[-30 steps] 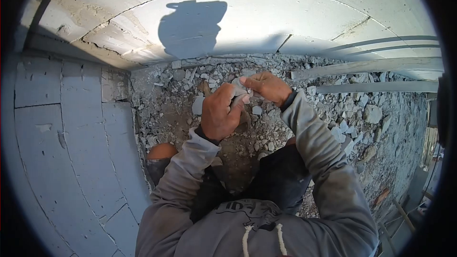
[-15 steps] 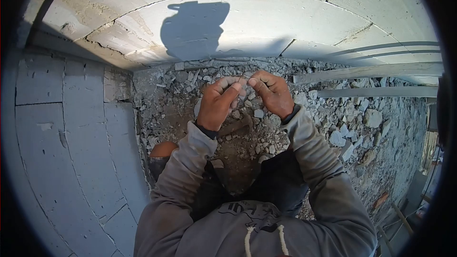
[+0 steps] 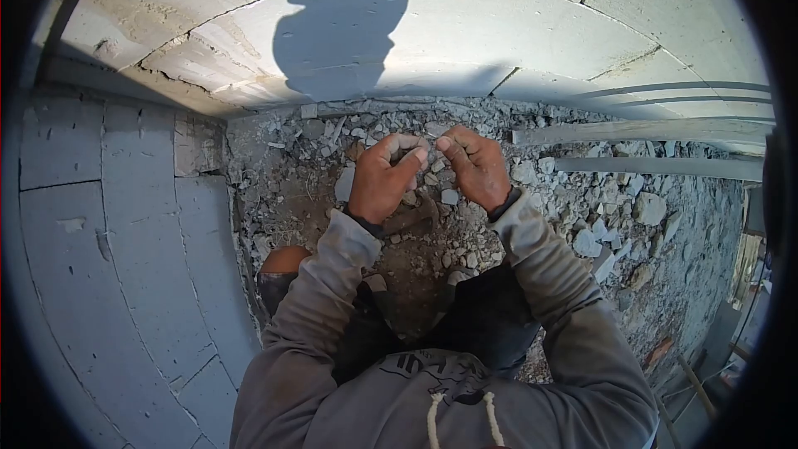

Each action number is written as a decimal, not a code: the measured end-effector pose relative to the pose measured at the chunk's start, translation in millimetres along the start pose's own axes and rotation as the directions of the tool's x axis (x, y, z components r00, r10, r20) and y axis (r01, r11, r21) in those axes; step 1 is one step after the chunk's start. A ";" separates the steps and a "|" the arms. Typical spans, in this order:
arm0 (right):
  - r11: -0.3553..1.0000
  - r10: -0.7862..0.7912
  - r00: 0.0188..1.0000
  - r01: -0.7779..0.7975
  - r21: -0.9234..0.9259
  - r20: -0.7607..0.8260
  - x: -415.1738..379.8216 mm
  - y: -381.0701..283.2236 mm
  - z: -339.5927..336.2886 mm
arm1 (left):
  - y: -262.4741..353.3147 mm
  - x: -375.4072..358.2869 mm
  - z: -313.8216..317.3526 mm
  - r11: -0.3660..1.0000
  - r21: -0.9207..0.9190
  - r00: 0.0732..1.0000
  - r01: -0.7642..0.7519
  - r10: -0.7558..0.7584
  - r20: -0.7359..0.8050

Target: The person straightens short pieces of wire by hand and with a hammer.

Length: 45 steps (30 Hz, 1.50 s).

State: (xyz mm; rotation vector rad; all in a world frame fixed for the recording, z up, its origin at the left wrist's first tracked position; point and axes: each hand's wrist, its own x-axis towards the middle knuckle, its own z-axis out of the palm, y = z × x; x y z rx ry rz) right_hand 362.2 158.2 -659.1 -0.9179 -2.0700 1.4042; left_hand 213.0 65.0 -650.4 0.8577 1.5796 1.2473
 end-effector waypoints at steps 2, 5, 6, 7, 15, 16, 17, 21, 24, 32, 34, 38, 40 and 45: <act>0.998 -0.052 0.998 0.052 0.022 -0.028 2.9 7.3 0.5 | 5.5 -0.2 -4.4 0.971 -0.197 0.989 0.133 -0.116 0.095; 0.993 -0.114 0.992 0.116 0.034 -0.062 4.5 9.8 1.4 | -2.9 3.4 -2.4 0.989 -0.130 0.996 0.071 -0.065 0.053; 0.992 -0.125 0.990 0.127 0.020 -0.072 4.9 9.9 1.7 | -5.4 3.9 -1.3 0.989 -0.129 0.997 0.071 -0.065 0.051; 0.992 -0.124 0.990 0.126 0.020 -0.069 4.6 11.2 2.6 | -7.9 3.9 0.6 0.993 0.111 0.997 -0.037 0.044 -0.064; 0.996 -0.073 0.996 0.071 -0.051 -0.050 2.7 11.2 3.5 | -4.6 3.0 5.6 0.912 0.403 0.958 -0.078 0.180 -0.221; 0.996 -0.074 0.996 0.071 -0.050 -0.049 3.7 11.8 3.0 | -7.6 4.3 5.1 0.931 0.349 0.962 -0.111 0.189 -0.197; 0.996 -0.084 0.994 0.082 -0.031 -0.074 5.2 12.3 2.4 | -10.0 5.3 4.3 0.946 0.292 0.965 -0.142 0.198 -0.173; 0.997 -0.082 0.991 0.081 -0.021 -0.104 6.2 14.5 0.7 | -8.8 6.0 -0.7 0.999 0.037 0.997 -0.017 0.020 -0.076; 0.997 -0.045 0.993 0.052 0.065 -0.109 6.6 16.4 0.8 | -7.4 5.8 -1.9 0.995 -0.100 0.999 -0.001 -0.002 -0.037; 0.982 0.014 0.999 -0.006 0.190 -0.044 6.0 15.5 -2.4 | -11.3 5.5 -6.2 0.923 -0.311 0.973 0.229 -0.215 0.078; 0.981 -0.020 0.999 0.029 0.193 -0.051 5.9 14.9 0.5 | -7.7 4.9 -5.4 0.922 -0.300 0.969 0.246 -0.226 0.101; 0.983 -0.066 0.997 0.074 0.170 -0.050 6.2 10.9 4.9 | -13.2 6.6 -3.0 0.972 -0.170 0.975 0.161 -0.130 0.180; 0.983 -0.072 0.996 0.078 0.166 -0.045 6.6 7.9 3.7 | -11.1 5.4 0.8 0.982 -0.101 0.980 0.160 -0.146 0.136; 0.976 -0.211 0.978 0.211 -0.050 0.013 4.7 0.1 -5.7 | -20.1 7.9 2.3 0.981 -0.028 0.981 0.192 -0.193 -0.020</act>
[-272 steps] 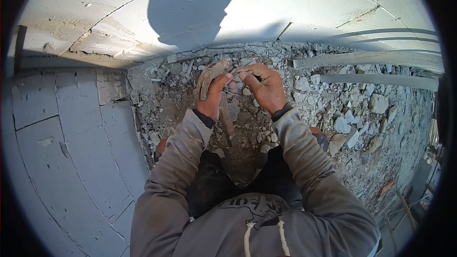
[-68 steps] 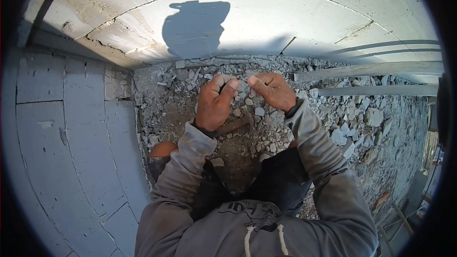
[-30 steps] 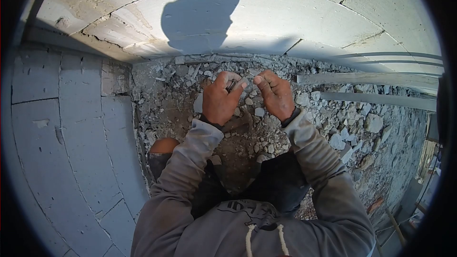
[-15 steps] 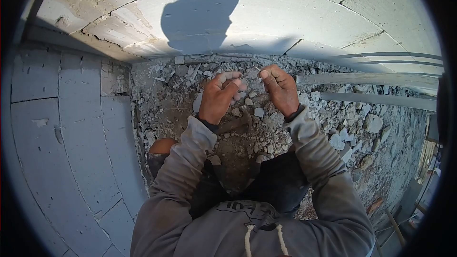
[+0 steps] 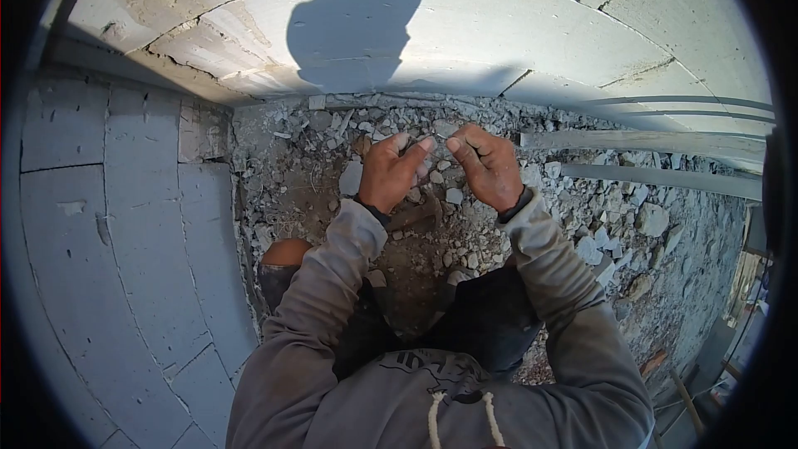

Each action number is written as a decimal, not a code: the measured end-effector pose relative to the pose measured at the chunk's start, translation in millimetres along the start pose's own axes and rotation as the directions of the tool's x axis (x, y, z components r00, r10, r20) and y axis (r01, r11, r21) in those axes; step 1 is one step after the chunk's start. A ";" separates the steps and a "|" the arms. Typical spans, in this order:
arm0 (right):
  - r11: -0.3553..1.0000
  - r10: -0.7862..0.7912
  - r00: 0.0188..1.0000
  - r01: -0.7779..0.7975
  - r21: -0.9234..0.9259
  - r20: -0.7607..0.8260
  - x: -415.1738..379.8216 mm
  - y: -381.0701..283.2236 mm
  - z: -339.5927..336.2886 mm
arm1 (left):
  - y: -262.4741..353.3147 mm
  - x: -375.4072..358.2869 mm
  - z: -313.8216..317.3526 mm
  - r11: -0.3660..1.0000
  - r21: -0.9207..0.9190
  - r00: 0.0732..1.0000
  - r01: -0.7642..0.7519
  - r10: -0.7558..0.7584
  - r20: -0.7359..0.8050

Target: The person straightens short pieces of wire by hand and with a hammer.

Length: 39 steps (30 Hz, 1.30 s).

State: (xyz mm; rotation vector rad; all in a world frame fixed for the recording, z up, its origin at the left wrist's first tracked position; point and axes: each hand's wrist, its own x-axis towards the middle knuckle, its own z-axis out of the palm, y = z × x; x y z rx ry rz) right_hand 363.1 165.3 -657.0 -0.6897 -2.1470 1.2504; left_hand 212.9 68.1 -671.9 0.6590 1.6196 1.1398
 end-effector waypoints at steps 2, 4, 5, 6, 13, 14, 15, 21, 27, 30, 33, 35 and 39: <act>0.999 0.015 1.000 -0.015 -0.053 0.010 -3.6 -2.6 3.2 | -2.1 2.5 0.4 0.997 -0.063 0.999 -0.038 0.037 -0.013; 0.994 0.035 0.999 -0.033 -0.108 0.015 -4.8 -2.4 4.7 | -7.0 5.6 -1.0 0.997 -0.031 0.997 -0.071 0.070 -0.019; 0.995 0.022 1.000 -0.022 -0.100 0.008 -5.1 -1.5 5.0 | -9.8 6.7 -1.9 0.995 0.000 0.995 -0.101 0.101 -0.023; 0.996 0.010 1.000 -0.010 -0.093 0.002 -5.1 -0.9 4.7 | -4.9 5.6 -4.7 0.995 -0.001 0.995 -0.102 0.102 -0.022; 0.998 0.012 0.999 -0.010 -0.062 0.034 -2.5 1.5 -7.1 | 2.4 4.5 -13.5 0.932 -0.346 0.958 0.109 -0.005 0.288; 0.999 -0.018 0.999 0.019 -0.027 0.048 -2.0 0.8 -8.0 | 1.5 5.9 -15.5 0.880 -0.446 0.943 0.167 -0.011 0.332; 0.999 -0.048 0.997 0.047 0.010 0.062 -2.0 0.3 -8.3 | 2.2 5.9 -15.3 0.880 -0.445 0.943 0.166 -0.010 0.331; 0.996 0.085 0.992 -0.087 0.014 0.092 -10.9 1.6 -0.9 | -8.4 10.9 -10.2 0.908 -0.361 0.966 0.214 -0.142 0.216; 0.775 0.504 0.852 -0.519 0.361 0.143 -11.4 21.1 2.2 | 5.5 4.6 -4.7 0.792 -0.610 0.960 -0.026 0.191 0.207; 0.759 0.547 0.812 -0.584 0.289 0.204 -13.7 29.4 7.7 | 8.6 5.2 -5.9 0.831 -0.556 0.942 -0.003 0.189 0.277; 0.790 0.546 0.802 -0.589 0.172 0.243 -13.9 36.9 9.2 | 3.9 4.5 0.6 0.925 -0.377 0.924 -0.050 0.187 0.335; 0.812 0.554 0.802 -0.580 0.069 0.224 -15.1 41.5 6.2 | -1.3 7.4 4.0 0.987 -0.058 0.972 -0.151 0.159 0.174; 0.843 0.538 0.831 -0.527 -0.107 0.143 -12.5 36.5 3.1 | -12.4 14.0 5.5 0.933 0.271 0.971 -0.237 0.239 0.025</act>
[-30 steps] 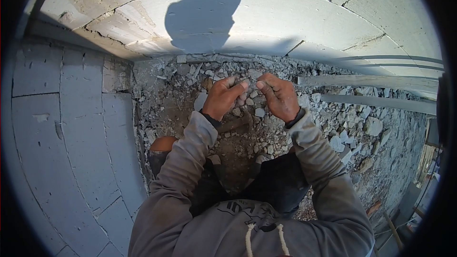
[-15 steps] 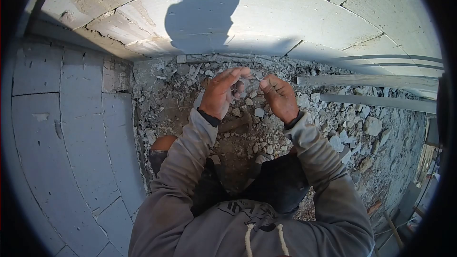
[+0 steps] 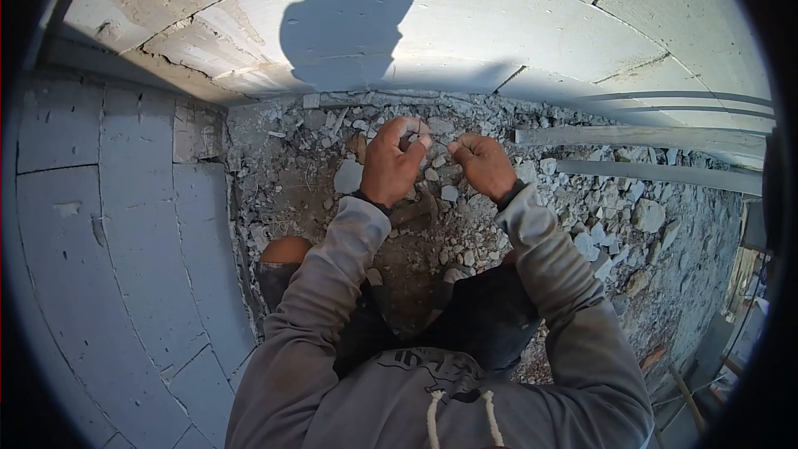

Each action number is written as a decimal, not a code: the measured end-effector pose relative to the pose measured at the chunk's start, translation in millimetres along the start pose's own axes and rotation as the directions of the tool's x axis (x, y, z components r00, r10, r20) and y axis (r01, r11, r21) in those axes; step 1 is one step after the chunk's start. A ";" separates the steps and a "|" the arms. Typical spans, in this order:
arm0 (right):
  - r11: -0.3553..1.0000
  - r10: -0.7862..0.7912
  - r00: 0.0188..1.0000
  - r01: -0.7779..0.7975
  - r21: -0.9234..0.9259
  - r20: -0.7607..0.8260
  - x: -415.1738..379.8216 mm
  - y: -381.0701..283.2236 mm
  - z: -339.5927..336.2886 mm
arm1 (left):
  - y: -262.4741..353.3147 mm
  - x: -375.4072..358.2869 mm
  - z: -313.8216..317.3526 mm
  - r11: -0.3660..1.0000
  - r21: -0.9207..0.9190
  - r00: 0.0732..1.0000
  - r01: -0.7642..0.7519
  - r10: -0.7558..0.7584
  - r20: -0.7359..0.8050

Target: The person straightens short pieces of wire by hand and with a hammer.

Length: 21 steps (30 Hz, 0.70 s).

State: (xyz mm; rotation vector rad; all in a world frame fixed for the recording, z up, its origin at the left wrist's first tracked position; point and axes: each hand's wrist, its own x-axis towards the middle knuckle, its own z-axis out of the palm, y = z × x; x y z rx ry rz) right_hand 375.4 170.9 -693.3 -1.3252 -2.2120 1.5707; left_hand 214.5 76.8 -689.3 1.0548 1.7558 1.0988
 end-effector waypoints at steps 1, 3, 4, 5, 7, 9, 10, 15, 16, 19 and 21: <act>1.000 0.002 1.000 -0.002 0.003 -0.001 -0.8 -2.0 2.1 | -8.5 2.4 3.2 0.996 -0.001 0.988 -0.084 0.084 -0.128; 0.994 -0.057 0.997 0.052 -0.096 -0.046 -3.3 -8.1 8.5 | -14.5 5.2 5.2 0.985 0.011 0.954 -0.172 0.169 -0.248; 0.994 -0.056 0.997 0.052 -0.094 -0.050 -5.2 -12.6 11.7 | -12.8 5.4 3.7 0.979 -0.184 0.963 -0.092 0.041 -0.265; 0.990 -0.093 0.992 0.083 -0.116 -0.085 -7.5 -17.4 15.6 | -11.4 5.3 1.7 0.928 -0.373 0.962 -0.013 -0.090 -0.257; 0.984 -0.131 0.985 0.115 -0.137 -0.116 -5.7 -18.6 16.0 | -6.1 5.1 -4.6 0.892 -0.453 0.966 -0.001 -0.116 -0.232; 0.988 -0.152 0.984 0.153 0.001 -0.089 3.1 -13.2 10.7 | 1.8 4.8 -8.1 0.850 -0.527 0.970 0.009 -0.135 -0.201; 0.988 -0.154 0.984 0.155 0.002 -0.092 4.5 -9.6 10.5 | 6.4 3.7 -9.5 0.821 -0.570 0.971 0.037 -0.164 -0.174; 0.920 -0.369 0.894 0.391 0.041 -0.253 3.4 -2.4 17.9 | 4.5 5.7 -12.3 0.783 -0.619 0.970 0.065 -0.194 -0.144; 0.921 -0.365 0.896 0.387 0.040 -0.253 1.4 -3.1 16.9 | 3.6 6.0 -12.5 0.813 -0.573 0.967 0.103 -0.216 -0.132; 0.924 -0.380 0.882 0.376 -0.068 -0.279 -1.8 -9.0 10.1 | -2.5 8.4 -5.8 0.872 -0.478 0.960 0.107 -0.215 -0.177; 0.911 -0.400 0.879 0.349 -0.220 -0.259 -4.1 -11.3 9.3 | -7.4 9.1 -2.1 0.902 -0.425 0.954 0.082 -0.194 -0.229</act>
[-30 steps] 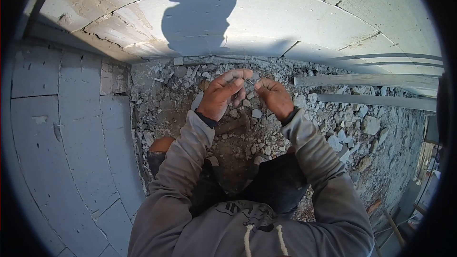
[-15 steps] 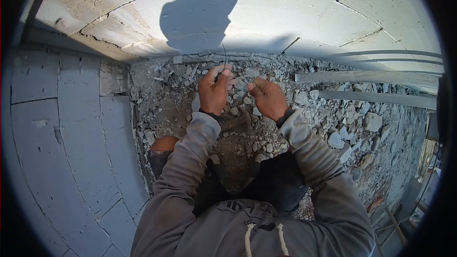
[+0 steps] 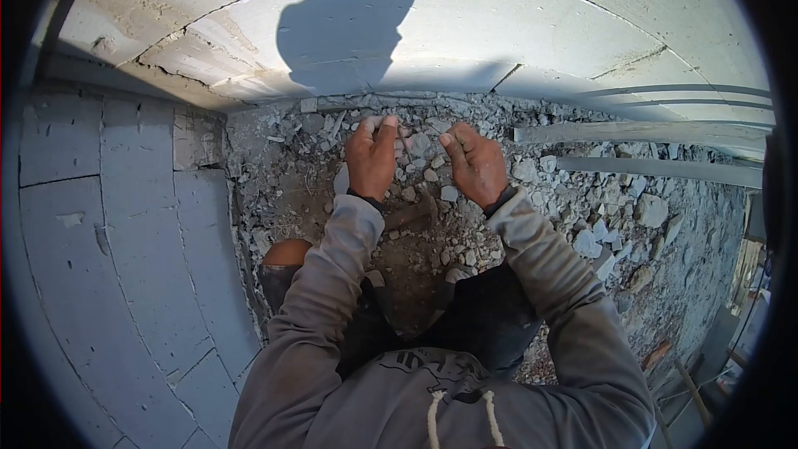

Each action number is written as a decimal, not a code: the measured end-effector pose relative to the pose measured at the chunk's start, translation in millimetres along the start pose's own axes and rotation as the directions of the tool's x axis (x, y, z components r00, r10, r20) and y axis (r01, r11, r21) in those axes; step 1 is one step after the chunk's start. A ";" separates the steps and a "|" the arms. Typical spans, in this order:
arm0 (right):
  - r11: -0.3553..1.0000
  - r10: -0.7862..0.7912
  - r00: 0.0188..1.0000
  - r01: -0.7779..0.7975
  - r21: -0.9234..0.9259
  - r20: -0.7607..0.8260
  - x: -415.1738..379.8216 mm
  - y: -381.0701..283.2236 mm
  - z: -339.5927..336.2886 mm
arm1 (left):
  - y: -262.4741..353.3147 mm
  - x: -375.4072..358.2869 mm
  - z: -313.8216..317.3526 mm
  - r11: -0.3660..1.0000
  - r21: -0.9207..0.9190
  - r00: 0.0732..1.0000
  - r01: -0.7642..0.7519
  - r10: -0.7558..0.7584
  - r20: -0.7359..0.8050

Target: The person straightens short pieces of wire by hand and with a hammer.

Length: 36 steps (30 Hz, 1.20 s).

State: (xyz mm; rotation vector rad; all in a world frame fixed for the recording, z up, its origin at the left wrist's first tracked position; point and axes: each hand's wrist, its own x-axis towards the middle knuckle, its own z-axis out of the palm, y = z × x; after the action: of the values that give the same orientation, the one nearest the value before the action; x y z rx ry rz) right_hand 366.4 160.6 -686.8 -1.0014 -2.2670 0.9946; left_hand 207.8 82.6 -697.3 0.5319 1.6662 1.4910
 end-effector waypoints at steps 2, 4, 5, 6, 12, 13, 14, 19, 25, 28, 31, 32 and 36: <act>1.000 -0.007 1.000 0.007 -0.022 -0.004 -0.5 -8.7 -2.3 | -3.6 1.1 -0.6 0.995 0.102 1.000 0.006 -0.005 -0.004; 0.999 -0.017 1.000 0.016 -0.046 -0.010 -0.8 -16.2 -3.4 | -0.7 -1.1 0.8 0.988 0.153 1.000 0.014 -0.013 -0.002; 0.997 -0.009 1.000 0.009 -0.074 0.002 -1.8 -18.7 -3.4 | 0.6 -1.8 2.0 0.979 0.202 1.000 0.023 -0.023 -0.001; 0.995 -0.001 1.000 0.002 -0.102 0.015 -3.3 -20.7 -2.5 | 1.4 -2.4 3.5 0.979 0.203 1.000 0.024 -0.025 0.002; 0.979 -0.137 0.988 0.147 -0.141 0.076 -7.9 -29.2 1.6 | -5.0 -1.3 1.2 0.967 0.034 0.965 0.251 -0.253 0.075; 0.979 -0.137 0.988 0.147 -0.141 0.076 -6.7 -29.5 0.3 | -4.8 -0.1 -0.1 0.968 0.022 0.964 0.250 -0.251 0.087; 0.978 -0.152 0.986 0.161 -0.135 0.072 -5.2 -29.6 -1.4 | -5.0 0.2 -1.1 0.968 0.011 0.963 0.250 -0.250 0.099; 0.976 -0.172 0.980 0.183 -0.115 0.101 -5.2 -31.6 -4.0 | 0.0 -0.3 -1.7 0.963 -0.035 0.959 0.267 -0.262 0.106; 0.977 -0.199 0.973 0.206 -0.059 0.115 -3.1 -31.2 -10.6 | 0.2 1.6 -4.5 0.943 -0.123 0.946 0.310 -0.293 0.141; 0.973 -0.207 0.975 0.214 -0.090 0.081 1.2 -26.8 -15.0 | 3.4 1.2 -4.3 0.964 -0.072 0.944 0.255 -0.232 0.233; 0.963 -0.195 0.975 0.169 -0.211 -0.109 14.7 -17.4 -26.5 | 9.0 -3.8 1.2 0.979 -0.073 0.935 0.192 -0.159 0.317; 0.959 -0.173 0.978 0.140 -0.247 -0.115 18.9 -7.6 -28.9 | 10.6 -6.1 3.7 0.978 -0.107 0.931 0.178 -0.132 0.341; 0.984 0.050 0.999 -0.048 -0.172 0.006 24.2 17.6 -29.8 | 13.9 -8.1 4.5 0.979 -0.146 0.929 0.141 -0.080 0.361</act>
State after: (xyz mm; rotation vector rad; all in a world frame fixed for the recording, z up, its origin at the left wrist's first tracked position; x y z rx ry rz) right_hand 378.2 200.2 -678.7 -1.1299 -2.3792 0.8360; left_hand 213.2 82.0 -681.4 0.5656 1.2563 1.3476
